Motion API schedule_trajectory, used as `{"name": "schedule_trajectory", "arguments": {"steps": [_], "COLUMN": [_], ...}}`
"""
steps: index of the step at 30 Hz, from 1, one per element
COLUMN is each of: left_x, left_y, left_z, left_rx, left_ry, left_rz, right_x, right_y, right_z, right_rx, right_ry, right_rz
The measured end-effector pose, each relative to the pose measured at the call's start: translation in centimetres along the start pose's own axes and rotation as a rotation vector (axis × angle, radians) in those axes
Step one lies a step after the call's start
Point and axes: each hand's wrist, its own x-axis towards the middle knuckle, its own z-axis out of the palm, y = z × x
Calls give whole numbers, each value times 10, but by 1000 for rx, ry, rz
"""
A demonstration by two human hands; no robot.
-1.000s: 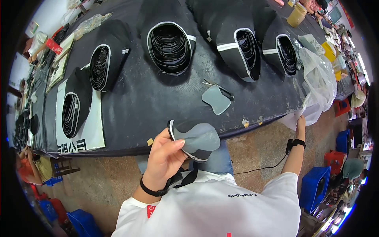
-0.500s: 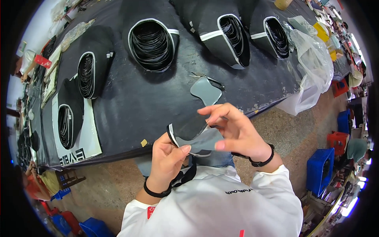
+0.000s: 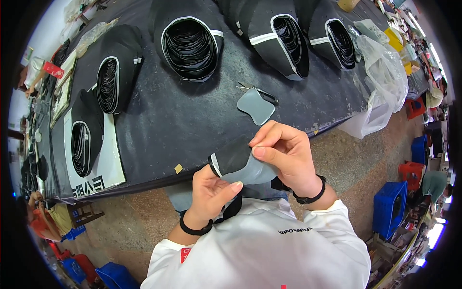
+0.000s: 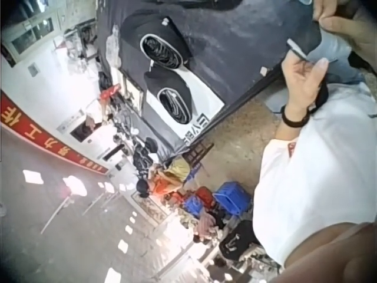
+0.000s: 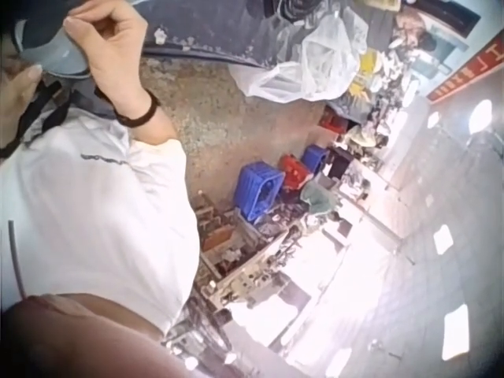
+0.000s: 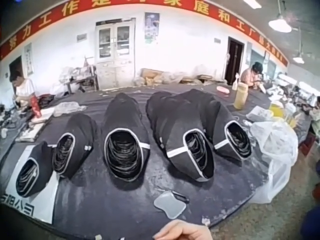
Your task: Applying clear protective film to the heel sections of shoe uppers in a factory setting.
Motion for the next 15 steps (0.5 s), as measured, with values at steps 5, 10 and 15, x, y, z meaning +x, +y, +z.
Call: {"name": "schedule_trajectory", "arguments": {"steps": [5,10,15], "left_x": [-3,-2,0], "left_y": [-3,-5,-2], "left_z": [-4,-6,-7], "left_rx": [44,-65,-268], "left_ry": [14,119,132], "left_rz": [13,-38,-19], "right_x": [4,1,-6], "right_y": [5,5,4], "right_z": [1,-2,-8], "right_rx": [55,100,-346], "right_ry": [-53,66,-82], "right_rz": [-34,-1,-120]}}
